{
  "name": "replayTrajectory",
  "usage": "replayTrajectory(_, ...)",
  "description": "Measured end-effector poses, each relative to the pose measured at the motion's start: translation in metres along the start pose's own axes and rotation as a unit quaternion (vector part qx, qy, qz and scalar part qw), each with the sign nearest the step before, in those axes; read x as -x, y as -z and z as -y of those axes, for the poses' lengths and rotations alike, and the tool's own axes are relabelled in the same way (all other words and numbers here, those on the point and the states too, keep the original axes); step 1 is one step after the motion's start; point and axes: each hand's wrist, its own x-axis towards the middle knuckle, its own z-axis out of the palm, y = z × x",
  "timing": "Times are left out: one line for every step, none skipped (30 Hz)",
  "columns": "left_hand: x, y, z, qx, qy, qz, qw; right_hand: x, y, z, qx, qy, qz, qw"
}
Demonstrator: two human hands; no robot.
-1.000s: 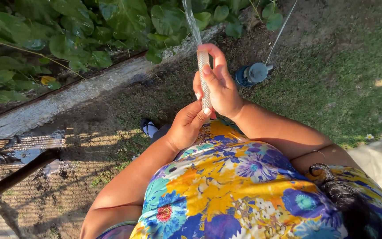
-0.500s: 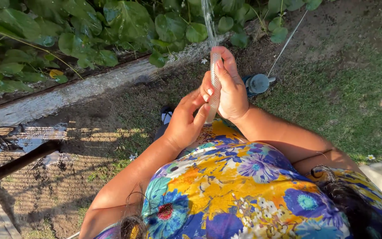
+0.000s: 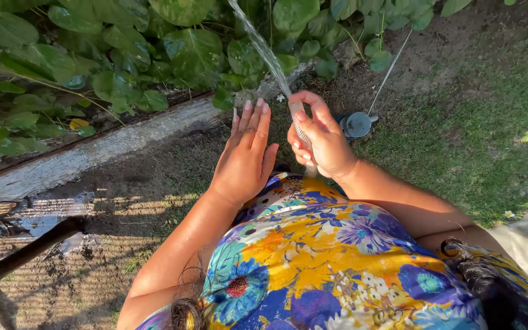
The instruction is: The recorder is seen watering plants using a hose.
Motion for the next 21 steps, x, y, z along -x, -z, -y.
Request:
replayTrajectory(0.001,0.002,0.002,0.0,-0.002,-0.001,1.0,-0.003,-0.005,-0.004,0.001,0.002,-0.001,1.0)
replayTrajectory(0.004,0.004,0.004,-0.001,-0.004,-0.007,1.0,-0.005,-0.01,-0.008,0.004,-0.001,-0.005,1.0)
replayTrajectory(0.006,0.005,0.005,-0.001,-0.007,-0.013,1.0,-0.007,-0.015,-0.012,0.008,-0.004,-0.009,1.0)
replayTrajectory(0.007,0.006,0.007,0.001,-0.006,-0.011,1.0,-0.009,-0.018,-0.013,0.008,-0.006,-0.011,1.0)
replayTrajectory(0.008,0.006,0.009,0.006,-0.004,-0.007,1.0,-0.011,-0.021,-0.014,-0.003,-0.004,-0.011,1.0)
replayTrajectory(0.01,0.006,0.01,0.011,0.0,-0.003,1.0,-0.013,-0.024,-0.016,-0.014,-0.005,-0.01,1.0)
replayTrajectory(0.014,0.005,0.014,0.013,0.002,-0.002,1.0,-0.015,-0.027,-0.018,-0.014,-0.007,-0.012,1.0)
replayTrajectory(0.018,0.003,0.018,0.017,-0.002,-0.004,1.0,-0.018,-0.029,-0.02,-0.027,0.002,-0.007,1.0)
replayTrajectory(0.021,0.001,0.022,0.022,-0.007,-0.006,1.0,-0.021,-0.031,-0.022,-0.041,0.011,-0.002,0.999)
replayTrajectory(0.023,0.001,0.026,0.022,-0.005,-0.007,1.0,-0.023,-0.034,-0.025,-0.039,0.01,-0.001,0.999)
replayTrajectory(0.025,0.001,0.03,0.042,-0.004,-0.011,0.999,-0.026,-0.036,-0.027,-0.044,-0.001,-0.006,0.999)
replayTrajectory(0.027,0.001,0.035,0.063,-0.002,-0.014,0.998,-0.029,-0.038,-0.031,-0.05,-0.012,-0.012,0.999)
replayTrajectory(0.027,0.006,0.037,0.063,0.0,-0.014,0.998,-0.031,-0.043,-0.031,-0.05,-0.014,-0.012,0.999)
replayTrajectory(0.027,0.01,0.039,0.063,0.01,-0.011,0.998,-0.034,-0.048,-0.032,-0.045,-0.008,-0.006,0.999)
replayTrajectory(0.027,0.015,0.041,0.063,0.021,-0.007,0.998,-0.036,-0.052,-0.032,-0.041,-0.003,0.0,0.999)
replayTrajectory(0.028,0.018,0.045,0.064,0.023,-0.007,0.998,-0.04,-0.054,-0.035,-0.041,-0.005,0.0,0.999)
replayTrajectory(0.029,0.02,0.048,0.063,0.031,-0.011,0.997,-0.043,-0.056,-0.037,-0.04,0.009,0.001,0.999)
replayTrajectory(0.031,0.022,0.051,0.063,0.04,-0.015,0.997,-0.047,-0.058,-0.04,-0.039,0.024,0.001,0.999)
replayTrajectory(0.033,0.024,0.056,0.063,0.041,-0.014,0.997,-0.05,-0.061,-0.041,-0.039,0.022,0.001,0.999)
replayTrajectory(0.034,0.025,0.06,0.055,0.044,-0.007,0.997,-0.053,-0.064,-0.042,-0.024,0.008,-0.015,1.0)
replayTrajectory(0.035,0.026,0.064,0.046,0.047,0.001,0.998,-0.057,-0.067,-0.044,-0.009,-0.005,-0.031,0.999)
